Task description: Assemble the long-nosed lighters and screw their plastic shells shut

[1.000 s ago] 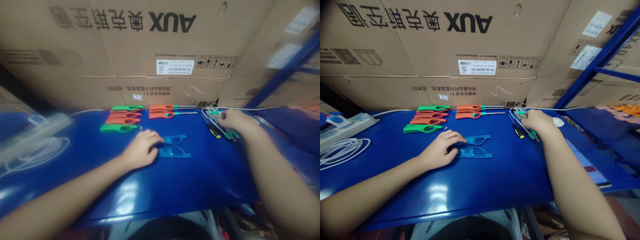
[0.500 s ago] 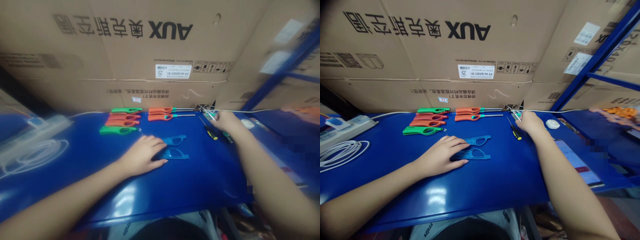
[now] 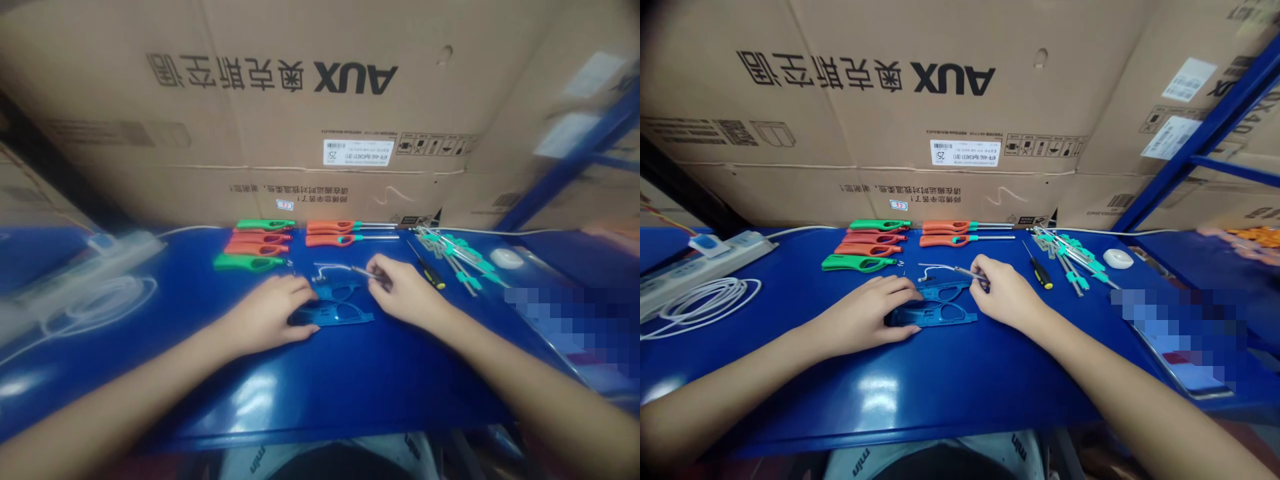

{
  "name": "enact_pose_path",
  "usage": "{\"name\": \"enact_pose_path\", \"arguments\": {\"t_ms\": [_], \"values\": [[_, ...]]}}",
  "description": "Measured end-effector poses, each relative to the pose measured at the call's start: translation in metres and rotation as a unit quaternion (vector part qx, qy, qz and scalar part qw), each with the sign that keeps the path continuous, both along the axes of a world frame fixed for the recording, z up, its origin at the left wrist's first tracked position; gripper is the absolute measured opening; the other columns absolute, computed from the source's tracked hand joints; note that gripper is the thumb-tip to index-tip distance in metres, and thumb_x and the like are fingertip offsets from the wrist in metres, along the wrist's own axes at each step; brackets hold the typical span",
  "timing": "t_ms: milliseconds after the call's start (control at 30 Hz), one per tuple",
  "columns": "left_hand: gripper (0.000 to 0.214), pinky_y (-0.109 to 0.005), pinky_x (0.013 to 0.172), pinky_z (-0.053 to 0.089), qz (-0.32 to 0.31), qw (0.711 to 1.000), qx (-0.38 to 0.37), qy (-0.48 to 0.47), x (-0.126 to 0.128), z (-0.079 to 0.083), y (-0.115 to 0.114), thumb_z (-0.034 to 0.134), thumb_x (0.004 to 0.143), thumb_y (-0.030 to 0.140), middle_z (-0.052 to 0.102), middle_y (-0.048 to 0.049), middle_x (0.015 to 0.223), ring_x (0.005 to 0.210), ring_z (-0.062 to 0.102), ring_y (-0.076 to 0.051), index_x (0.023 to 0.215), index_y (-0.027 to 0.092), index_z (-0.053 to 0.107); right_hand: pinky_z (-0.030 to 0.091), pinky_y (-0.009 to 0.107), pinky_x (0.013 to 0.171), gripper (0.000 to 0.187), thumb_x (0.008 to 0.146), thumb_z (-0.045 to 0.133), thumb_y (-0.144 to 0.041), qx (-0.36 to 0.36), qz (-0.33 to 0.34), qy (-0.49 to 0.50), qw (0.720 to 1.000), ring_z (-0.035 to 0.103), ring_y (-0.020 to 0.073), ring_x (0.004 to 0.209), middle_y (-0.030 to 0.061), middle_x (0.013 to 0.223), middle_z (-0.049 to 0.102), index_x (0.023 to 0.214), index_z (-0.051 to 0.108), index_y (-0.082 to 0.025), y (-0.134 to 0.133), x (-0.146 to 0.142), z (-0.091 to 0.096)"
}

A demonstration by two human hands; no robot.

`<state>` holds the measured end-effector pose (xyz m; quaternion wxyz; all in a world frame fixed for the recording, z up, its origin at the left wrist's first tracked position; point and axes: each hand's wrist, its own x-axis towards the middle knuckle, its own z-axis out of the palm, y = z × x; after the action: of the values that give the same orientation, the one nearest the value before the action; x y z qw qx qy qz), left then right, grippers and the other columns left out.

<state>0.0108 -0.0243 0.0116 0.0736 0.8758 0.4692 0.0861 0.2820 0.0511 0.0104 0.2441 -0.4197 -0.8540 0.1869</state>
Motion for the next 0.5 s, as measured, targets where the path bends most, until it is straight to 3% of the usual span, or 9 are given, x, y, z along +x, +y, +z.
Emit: {"name": "enact_pose_path", "arguments": {"t_ms": [133, 300, 500], "values": [[0.038, -0.041, 0.093, 0.046, 0.001, 1.0, -0.006, -0.025, -0.004, -0.002, 0.0, 0.067, 0.09, 0.045, 0.065, -0.0052, 0.115, 0.106, 0.061, -0.026, 0.121, 0.023, 0.063, 0.04, 0.025, 0.06, 0.019, 0.096, 0.056, -0.041, 0.003, 0.032, -0.005, 0.999, 0.054, 0.0132, 0.062, -0.0024, 0.072, 0.06, 0.09, 0.059, -0.023, -0.001, 0.001, -0.002], [0.04, -0.043, 0.093, 0.047, 0.011, 1.0, 0.007, -0.027, -0.004, -0.005, 0.002, 0.069, 0.087, 0.044, 0.066, -0.0055, 0.115, 0.108, 0.061, -0.027, 0.12, 0.022, 0.064, 0.044, 0.025, 0.067, 0.021, 0.1, 0.053, -0.038, 0.027, 0.143, -0.036, 0.989, 0.061, 0.0134, 0.071, 0.0013, 0.086, 0.069, 0.097, 0.065, -0.022, 0.006, 0.009, 0.0], [0.034, -0.042, 0.091, 0.048, 0.019, 0.994, 0.044, -0.094, -0.004, -0.012, 0.004, 0.069, 0.087, 0.051, 0.068, -0.0049, 0.104, 0.1, 0.062, -0.024, 0.102, 0.02, 0.067, 0.048, 0.029, 0.074, 0.023, 0.101, 0.049, -0.037, 0.086, 0.145, -0.088, 0.982, 0.067, 0.0189, 0.084, 0.0058, 0.095, 0.072, 0.103, 0.066, -0.021, 0.007, 0.012, -0.004]]}}
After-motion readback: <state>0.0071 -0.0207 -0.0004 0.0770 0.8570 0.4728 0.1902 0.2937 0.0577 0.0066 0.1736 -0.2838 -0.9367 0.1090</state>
